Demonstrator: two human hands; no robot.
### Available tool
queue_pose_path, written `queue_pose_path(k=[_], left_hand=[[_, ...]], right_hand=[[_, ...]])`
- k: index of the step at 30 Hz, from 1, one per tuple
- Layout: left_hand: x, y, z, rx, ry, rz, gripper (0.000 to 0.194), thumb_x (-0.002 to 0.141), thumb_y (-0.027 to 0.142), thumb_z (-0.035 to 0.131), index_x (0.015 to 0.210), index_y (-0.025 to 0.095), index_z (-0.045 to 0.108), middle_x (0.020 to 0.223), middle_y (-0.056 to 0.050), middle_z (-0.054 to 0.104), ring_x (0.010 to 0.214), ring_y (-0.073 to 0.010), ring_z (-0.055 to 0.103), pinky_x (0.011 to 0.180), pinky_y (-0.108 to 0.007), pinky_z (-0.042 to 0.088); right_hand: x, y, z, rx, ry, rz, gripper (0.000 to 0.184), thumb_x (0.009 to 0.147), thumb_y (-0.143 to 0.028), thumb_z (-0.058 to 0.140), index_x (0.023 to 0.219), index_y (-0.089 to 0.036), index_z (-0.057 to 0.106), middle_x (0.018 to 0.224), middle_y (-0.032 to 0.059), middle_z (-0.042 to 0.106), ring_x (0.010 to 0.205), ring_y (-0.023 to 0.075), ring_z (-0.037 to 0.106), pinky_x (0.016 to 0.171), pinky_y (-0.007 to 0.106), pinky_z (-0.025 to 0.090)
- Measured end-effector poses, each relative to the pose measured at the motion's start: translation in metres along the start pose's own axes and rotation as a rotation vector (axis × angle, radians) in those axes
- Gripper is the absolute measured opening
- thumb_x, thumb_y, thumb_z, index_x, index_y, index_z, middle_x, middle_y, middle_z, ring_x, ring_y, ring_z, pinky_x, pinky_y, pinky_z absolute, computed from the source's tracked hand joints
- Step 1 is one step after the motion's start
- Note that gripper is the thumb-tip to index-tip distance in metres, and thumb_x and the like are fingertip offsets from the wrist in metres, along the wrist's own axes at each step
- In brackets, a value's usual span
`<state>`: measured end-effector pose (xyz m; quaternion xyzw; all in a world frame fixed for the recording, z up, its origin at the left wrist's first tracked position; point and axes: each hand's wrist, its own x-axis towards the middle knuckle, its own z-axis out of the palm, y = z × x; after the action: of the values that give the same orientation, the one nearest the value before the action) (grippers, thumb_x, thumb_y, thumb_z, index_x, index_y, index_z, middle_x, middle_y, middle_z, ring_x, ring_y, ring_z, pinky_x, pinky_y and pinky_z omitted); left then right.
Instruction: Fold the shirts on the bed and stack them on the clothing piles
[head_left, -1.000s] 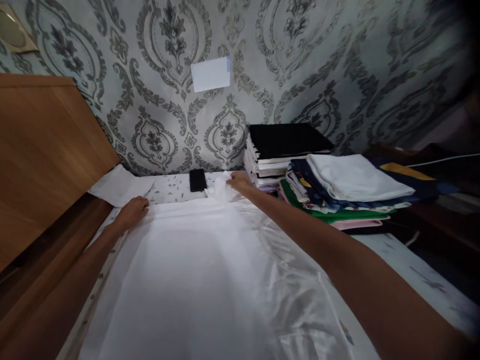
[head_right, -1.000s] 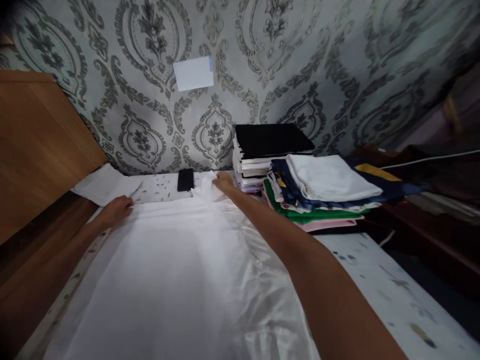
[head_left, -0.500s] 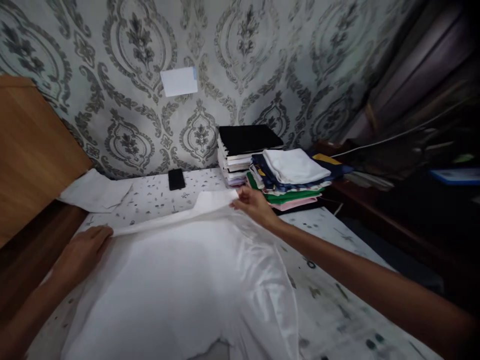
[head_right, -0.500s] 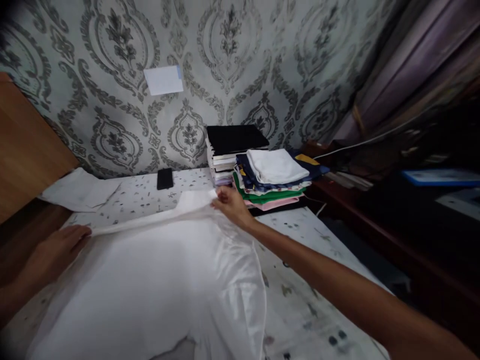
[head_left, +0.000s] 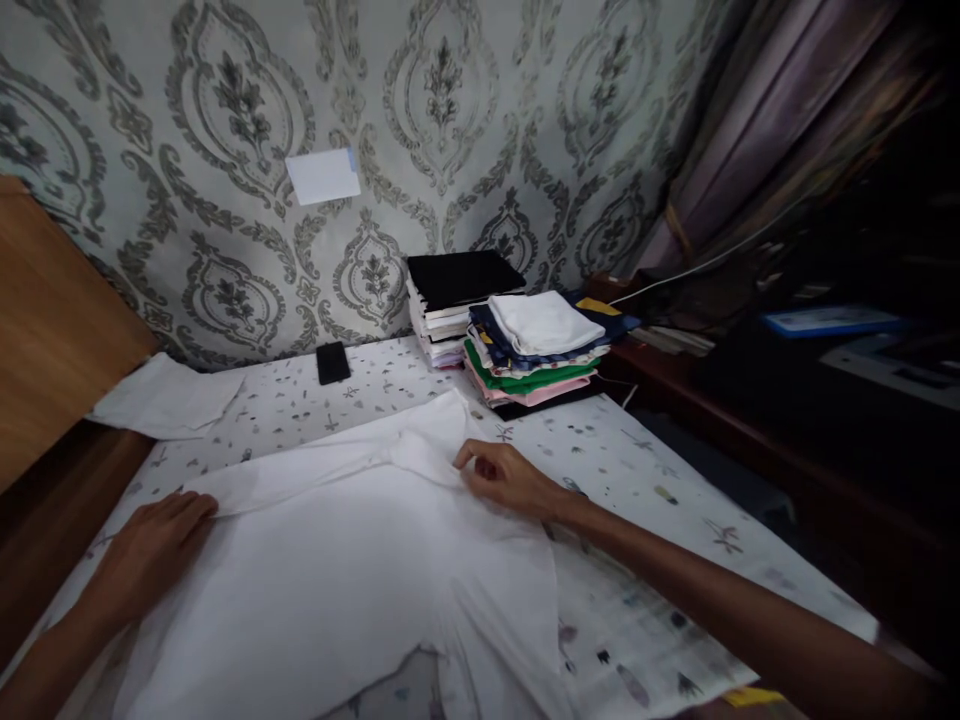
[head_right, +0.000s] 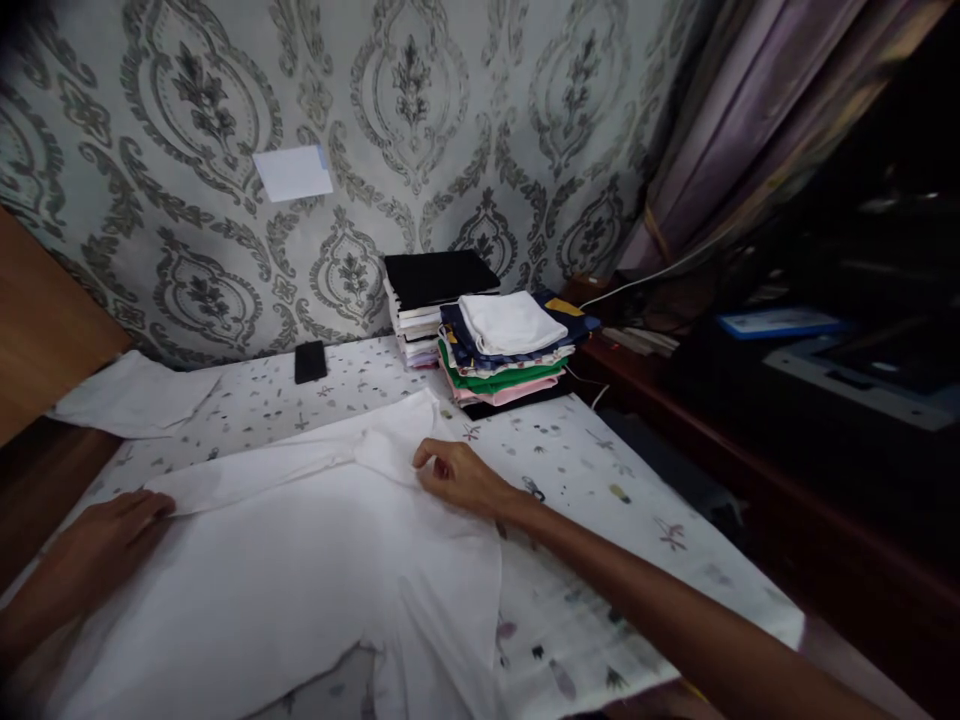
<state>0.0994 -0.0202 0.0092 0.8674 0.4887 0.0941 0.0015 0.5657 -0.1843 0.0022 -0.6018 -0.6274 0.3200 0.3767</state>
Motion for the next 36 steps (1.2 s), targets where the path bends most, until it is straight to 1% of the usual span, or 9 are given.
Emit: queue_pose_path(k=[3, 6, 9, 12, 16, 20, 26, 28, 36], left_hand=[[0.008, 0.008, -0.007, -0.076, -0.054, -0.027, 0.039, 0.082, 0.057, 0.044, 0.089, 0.027, 0.068, 0.092, -0.005, 0.075, 0.079, -0.0253, 0.068, 0.068, -0.033, 0.053], [0.022, 0.016, -0.013, -0.11, -0.028, -0.077, 0.039, 0.087, 0.058, 0.039, 0.092, 0.029, 0.064, 0.09, 0.004, 0.074, 0.069, -0.0193, 0.064, 0.062, -0.028, 0.05], [0.039, 0.022, -0.012, -0.087, -0.021, -0.094, 0.034, 0.089, 0.05, 0.038, 0.093, 0.026, 0.062, 0.09, 0.001, 0.073, 0.071, -0.0188, 0.064, 0.065, -0.027, 0.049], [0.049, 0.024, -0.003, -0.081, -0.037, -0.099, 0.035, 0.088, 0.047, 0.038, 0.093, 0.022, 0.063, 0.09, -0.005, 0.073, 0.079, -0.0218, 0.066, 0.067, -0.029, 0.049], [0.052, 0.022, 0.014, -0.037, 0.021, -0.05, 0.036, 0.088, 0.045, 0.036, 0.089, 0.022, 0.064, 0.096, -0.008, 0.07, 0.091, -0.0251, 0.064, 0.072, -0.032, 0.05], [0.05, 0.018, 0.027, 0.0, 0.084, -0.033, 0.037, 0.089, 0.045, 0.033, 0.089, 0.023, 0.062, 0.097, -0.01, 0.068, 0.093, -0.0268, 0.063, 0.075, -0.036, 0.051], [0.049, 0.012, 0.033, -0.039, 0.108, -0.008, 0.037, 0.09, 0.045, 0.032, 0.091, 0.022, 0.06, 0.095, -0.01, 0.065, 0.09, -0.0264, 0.061, 0.079, -0.037, 0.051], [0.049, 0.01, 0.034, -0.049, 0.103, -0.012, 0.038, 0.09, 0.045, 0.031, 0.092, 0.021, 0.06, 0.095, -0.01, 0.065, 0.09, -0.0271, 0.061, 0.078, -0.038, 0.051], [0.048, 0.011, 0.034, -0.042, 0.11, -0.052, 0.036, 0.089, 0.043, 0.031, 0.09, 0.022, 0.06, 0.095, -0.01, 0.066, 0.092, -0.0271, 0.061, 0.078, -0.038, 0.05]], right_hand=[[0.025, 0.002, -0.01, -0.108, 0.128, 0.119, 0.024, 0.088, -0.034, 0.05, 0.099, -0.018, 0.065, 0.075, -0.0002, 0.065, 0.057, 0.0127, 0.057, 0.051, 0.023, 0.043], [0.066, 0.008, -0.015, -0.371, 0.297, 0.336, 0.03, 0.094, -0.03, 0.044, 0.107, -0.015, 0.066, 0.094, 0.0075, 0.071, 0.08, 0.0188, 0.067, 0.066, 0.027, 0.051], [0.102, 0.015, -0.014, -0.478, 0.325, 0.467, 0.03, 0.094, -0.03, 0.046, 0.104, -0.013, 0.068, 0.106, 0.0151, 0.072, 0.102, 0.0265, 0.066, 0.081, 0.033, 0.051], [0.121, 0.023, -0.01, -0.54, 0.331, 0.551, 0.027, 0.092, -0.031, 0.051, 0.102, -0.014, 0.07, 0.111, 0.0171, 0.071, 0.107, 0.031, 0.065, 0.084, 0.038, 0.051], [0.129, 0.027, -0.005, -0.619, 0.35, 0.562, 0.026, 0.088, -0.024, 0.054, 0.105, -0.015, 0.071, 0.115, 0.0173, 0.07, 0.112, 0.0313, 0.064, 0.091, 0.039, 0.05], [0.138, 0.026, -0.004, -0.657, 0.372, 0.544, 0.027, 0.085, -0.015, 0.054, 0.106, -0.014, 0.072, 0.115, 0.0183, 0.07, 0.114, 0.0299, 0.063, 0.092, 0.035, 0.049], [0.153, 0.027, -0.008, -0.581, 0.495, 0.616, 0.036, 0.093, -0.026, 0.041, 0.103, -0.011, 0.072, 0.099, 0.0145, 0.075, 0.088, 0.0235, 0.071, 0.066, 0.025, 0.052], [0.154, 0.027, -0.007, -0.561, 0.535, 0.643, 0.04, 0.094, -0.025, 0.037, 0.105, -0.01, 0.072, 0.097, 0.0147, 0.075, 0.085, 0.023, 0.071, 0.064, 0.025, 0.052], [0.139, 0.026, 0.004, -0.601, 0.556, 0.645, 0.036, 0.092, -0.017, 0.041, 0.111, -0.01, 0.071, 0.11, 0.0222, 0.072, 0.104, 0.0305, 0.068, 0.084, 0.036, 0.052]])
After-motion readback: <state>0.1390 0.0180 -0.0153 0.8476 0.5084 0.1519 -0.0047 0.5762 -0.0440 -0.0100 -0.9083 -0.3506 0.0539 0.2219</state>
